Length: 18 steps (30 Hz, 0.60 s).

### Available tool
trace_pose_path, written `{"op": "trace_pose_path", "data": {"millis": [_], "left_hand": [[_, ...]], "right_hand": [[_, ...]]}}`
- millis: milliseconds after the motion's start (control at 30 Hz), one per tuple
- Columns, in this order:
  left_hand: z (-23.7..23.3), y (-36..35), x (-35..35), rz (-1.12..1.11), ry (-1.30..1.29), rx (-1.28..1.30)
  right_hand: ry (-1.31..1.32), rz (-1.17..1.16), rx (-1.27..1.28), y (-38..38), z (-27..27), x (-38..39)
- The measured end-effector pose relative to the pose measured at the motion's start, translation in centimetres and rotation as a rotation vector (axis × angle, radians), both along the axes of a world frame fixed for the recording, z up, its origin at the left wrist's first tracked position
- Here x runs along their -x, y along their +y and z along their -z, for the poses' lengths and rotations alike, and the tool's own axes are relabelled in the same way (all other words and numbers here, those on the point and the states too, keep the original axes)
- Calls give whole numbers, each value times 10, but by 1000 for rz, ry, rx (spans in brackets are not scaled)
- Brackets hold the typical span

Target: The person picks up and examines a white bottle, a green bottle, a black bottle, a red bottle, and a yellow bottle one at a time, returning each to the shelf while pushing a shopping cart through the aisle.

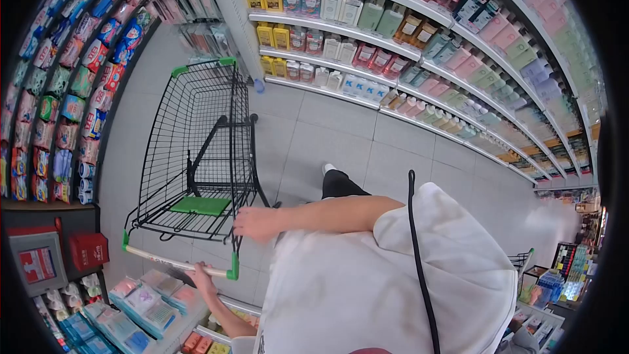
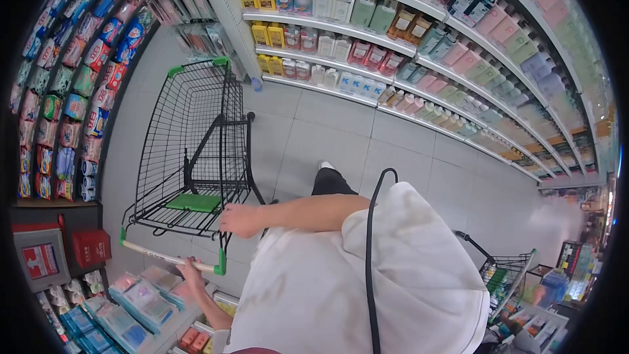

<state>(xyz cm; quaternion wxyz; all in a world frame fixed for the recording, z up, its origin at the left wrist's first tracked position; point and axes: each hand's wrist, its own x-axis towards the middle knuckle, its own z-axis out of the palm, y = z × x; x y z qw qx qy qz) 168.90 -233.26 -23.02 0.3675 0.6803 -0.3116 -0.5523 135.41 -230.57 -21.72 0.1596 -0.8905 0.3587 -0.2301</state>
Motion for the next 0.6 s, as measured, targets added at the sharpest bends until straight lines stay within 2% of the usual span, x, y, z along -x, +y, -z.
{"op": "trace_pose_path", "data": {"millis": [33,133,167,233,300,367,433,467,533,600], "left_hand": [[2,-6,-13,7,2,6],[5,-32,-51,74,-9,1],[1,-41,-63,144,-57,-71],[-2,-66,-86,229,-113,-133],[14,-94,-118,313,-182,-247],[36,-123,-143,359,-301,-280],[57,-144,-156,261,-592,16],[54,-151,-150,266,-598,24],[54,-159,-128,239,-1371,104],[23,-159,-91,101,-1198,102]], "right_hand": [[35,120,25,-5,-2,11],[126,259,-27,-11,4,40],[177,337,-25,-9,12,48],[203,357,-37,-8,20,62],[233,396,-141,-2,22,73],[213,475,-98,4,40,79],[213,584,-206,9,54,88],[205,591,-203,13,59,95],[220,668,-498,23,69,115],[173,818,-671,36,84,143]]}}
